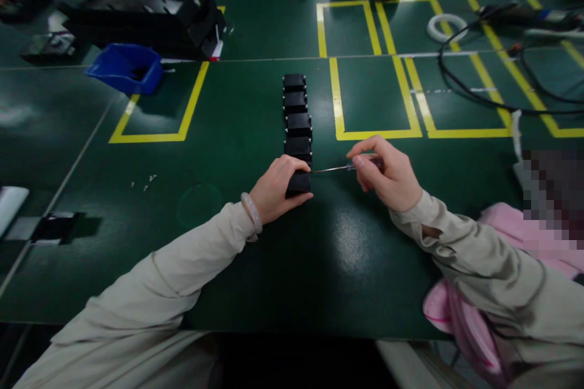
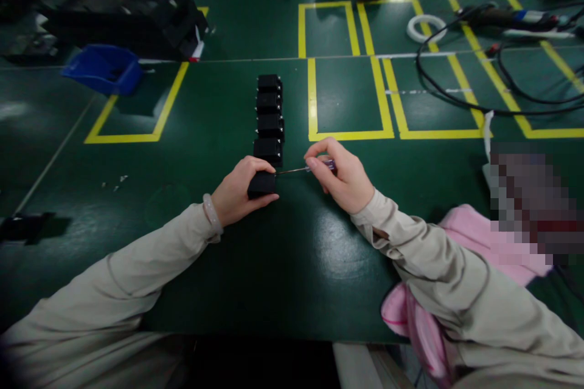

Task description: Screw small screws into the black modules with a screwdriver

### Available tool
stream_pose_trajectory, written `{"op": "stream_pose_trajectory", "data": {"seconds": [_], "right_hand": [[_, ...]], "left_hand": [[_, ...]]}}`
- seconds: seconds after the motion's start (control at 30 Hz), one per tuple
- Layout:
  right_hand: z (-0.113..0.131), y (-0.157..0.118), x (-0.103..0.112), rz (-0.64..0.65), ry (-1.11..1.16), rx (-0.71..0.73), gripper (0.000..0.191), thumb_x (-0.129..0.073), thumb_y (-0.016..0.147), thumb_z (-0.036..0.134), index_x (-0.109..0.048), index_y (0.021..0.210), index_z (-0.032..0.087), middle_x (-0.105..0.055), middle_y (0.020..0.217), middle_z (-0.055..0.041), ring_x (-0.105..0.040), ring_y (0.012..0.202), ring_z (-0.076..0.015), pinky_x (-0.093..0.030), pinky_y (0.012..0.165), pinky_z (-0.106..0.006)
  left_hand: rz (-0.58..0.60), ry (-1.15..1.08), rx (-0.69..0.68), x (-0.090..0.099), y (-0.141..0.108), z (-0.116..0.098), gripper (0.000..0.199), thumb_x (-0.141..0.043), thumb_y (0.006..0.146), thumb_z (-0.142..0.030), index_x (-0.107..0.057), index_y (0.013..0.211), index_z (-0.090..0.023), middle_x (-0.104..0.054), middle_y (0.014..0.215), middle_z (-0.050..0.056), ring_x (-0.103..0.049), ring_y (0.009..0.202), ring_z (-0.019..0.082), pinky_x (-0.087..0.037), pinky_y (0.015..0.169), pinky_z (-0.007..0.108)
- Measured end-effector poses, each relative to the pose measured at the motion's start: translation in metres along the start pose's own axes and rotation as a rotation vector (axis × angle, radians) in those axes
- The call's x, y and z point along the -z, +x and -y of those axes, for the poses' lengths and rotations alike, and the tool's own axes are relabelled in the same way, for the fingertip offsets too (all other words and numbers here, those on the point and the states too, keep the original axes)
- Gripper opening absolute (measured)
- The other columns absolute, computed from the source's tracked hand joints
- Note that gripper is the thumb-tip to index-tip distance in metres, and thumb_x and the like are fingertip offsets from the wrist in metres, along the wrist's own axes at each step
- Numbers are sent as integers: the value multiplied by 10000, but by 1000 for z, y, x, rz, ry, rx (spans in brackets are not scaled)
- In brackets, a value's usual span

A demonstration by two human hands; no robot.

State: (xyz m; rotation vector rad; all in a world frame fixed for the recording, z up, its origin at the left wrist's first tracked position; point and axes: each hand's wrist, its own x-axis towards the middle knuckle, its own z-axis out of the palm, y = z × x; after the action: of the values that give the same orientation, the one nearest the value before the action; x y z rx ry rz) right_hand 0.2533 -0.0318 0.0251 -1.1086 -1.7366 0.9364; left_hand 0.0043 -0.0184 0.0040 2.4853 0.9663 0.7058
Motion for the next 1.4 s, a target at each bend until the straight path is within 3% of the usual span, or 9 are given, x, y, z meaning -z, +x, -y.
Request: {"op": "stream_pose_trajectory", "data": {"seconds": [0.1, 0.27, 0.47, 0.7, 0.97, 1.1, 1.4], "right_hand": [[2, 0, 0, 21, -7, -21, 158, -529, 962, 356, -535, 912, 206, -444, 483, 94, -432, 345, -61, -305, 363, -216], [1, 0, 0, -13, 7, 17, 109, -544, 951, 271, -505, 1034, 212, -478, 560, 88, -478, 416, -67, -373, 439, -224], [0, 1, -1, 5, 38, -32, 155, -525, 961, 359, -512, 910, 214, -420, 475, 98, -415, 337, -68, -283, 350, -227], [-7, -2, -3, -79, -8, 43, 152, -564, 943, 274, -502, 1071, 220, -450, 616, 73, -460, 446, -77, -358, 457, -256], [-3, 0, -3, -48, 30, -27, 183, -509, 967, 369, -533, 870, 216, -423, 452, 85, -417, 328, -78, -285, 340, -232], [-4, 0, -3, -73, 54, -22, 75, -509, 964, 289, -513, 1004, 226, -455, 506, 84, -438, 368, -86, -322, 374, -238], [-1, 0, 2, -35, -66, -7, 69, -516, 917, 193, -546, 977, 204, -545, 671, 25, -476, 507, -88, -323, 468, -252]], "left_hand": [[-3, 1, 7, 0, 0, 0, 363, -696, 844, -281, -494, 1123, -165, -592, 1120, 94, -566, 1044, 238, -479, 921, 397], [13, 1, 17, 1, 0, 0, 357, -685, 852, -293, -490, 1126, -172, -592, 1127, 96, -569, 1048, 242, -483, 923, 407], [10, 9, 23, 0, 0, -1, 365, -693, 847, -293, -492, 1126, -171, -593, 1129, 94, -571, 1055, 244, -482, 929, 411], [-4, 6, -3, 0, 0, 1, 365, -698, 844, -279, -497, 1123, -158, -594, 1117, 94, -566, 1044, 234, -479, 922, 389], [12, 10, 24, 0, 0, -1, 364, -695, 844, -282, -491, 1124, -172, -591, 1123, 90, -568, 1053, 241, -481, 932, 410], [8, 3, 9, 0, 0, 0, 359, -692, 849, -277, -491, 1126, -169, -591, 1121, 91, -566, 1055, 238, -482, 929, 403], [-1, -3, 5, 0, -1, 0, 351, -691, 854, -280, -497, 1123, -167, -595, 1115, 90, -569, 1046, 236, -480, 928, 403]]}}
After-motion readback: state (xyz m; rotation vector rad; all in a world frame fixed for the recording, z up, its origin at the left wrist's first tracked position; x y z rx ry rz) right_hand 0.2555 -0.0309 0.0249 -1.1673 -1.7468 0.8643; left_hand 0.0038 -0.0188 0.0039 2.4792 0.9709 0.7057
